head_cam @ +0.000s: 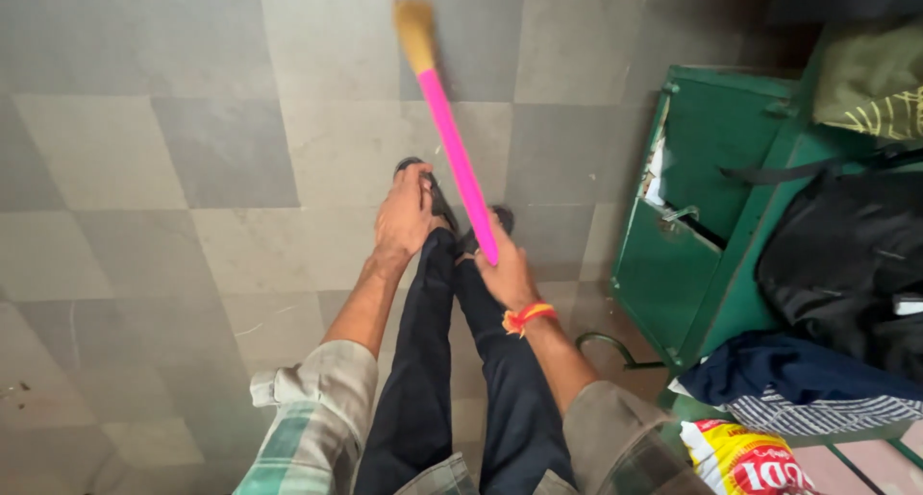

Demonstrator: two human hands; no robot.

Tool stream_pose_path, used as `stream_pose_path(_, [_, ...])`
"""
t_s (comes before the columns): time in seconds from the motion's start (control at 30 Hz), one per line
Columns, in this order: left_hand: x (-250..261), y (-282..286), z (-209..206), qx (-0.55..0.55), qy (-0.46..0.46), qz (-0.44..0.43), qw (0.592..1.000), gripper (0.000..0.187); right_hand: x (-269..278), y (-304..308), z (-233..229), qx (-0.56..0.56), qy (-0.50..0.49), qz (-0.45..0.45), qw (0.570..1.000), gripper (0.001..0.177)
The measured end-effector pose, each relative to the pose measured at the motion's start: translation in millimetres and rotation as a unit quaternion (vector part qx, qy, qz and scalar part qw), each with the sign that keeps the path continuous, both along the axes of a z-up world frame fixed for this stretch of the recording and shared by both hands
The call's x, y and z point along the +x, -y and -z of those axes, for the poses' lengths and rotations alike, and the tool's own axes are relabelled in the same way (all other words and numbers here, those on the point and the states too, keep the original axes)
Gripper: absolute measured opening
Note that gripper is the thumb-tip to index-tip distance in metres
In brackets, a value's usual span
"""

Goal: Sweep the tiled floor using a hand broom.

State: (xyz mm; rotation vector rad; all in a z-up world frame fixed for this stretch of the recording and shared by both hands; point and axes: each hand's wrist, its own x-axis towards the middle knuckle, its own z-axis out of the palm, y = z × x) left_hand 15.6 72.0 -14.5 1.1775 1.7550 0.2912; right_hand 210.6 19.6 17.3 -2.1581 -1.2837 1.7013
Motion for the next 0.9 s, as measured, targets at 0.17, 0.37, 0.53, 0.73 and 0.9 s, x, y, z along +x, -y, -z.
stream_pose_path(0.17, [-1,2,13,0.026,-0.013,-0.008,1.000,0.040,-3,26,7,0.162,-0.096,-0.056,0.981,0.068])
stream_pose_path(0.37, [-1,1,16,0.047,-0.023,-0.037,0.998,0.031,33,5,26,0.156,-0.055,0.078,0.983,0.066])
stream_pose_path(0.53, [-2,-1,23,0.030,-0.015,-0.040,0.999,0.029,45,-69,8,0.021,0.014,0.150,0.988,0.068])
stream_pose_path(0.73, [-7,8,38,0.009,0.004,-0.057,0.998,0.031,25,-56,22,0.062,0.090,0.026,0.994,0.071])
stream_pose_path(0.9, [-7,33,48,-0.043,0.015,-0.073,0.996,0.034,-31,-17,14,0.010,0.061,-0.017,0.998,0.069])
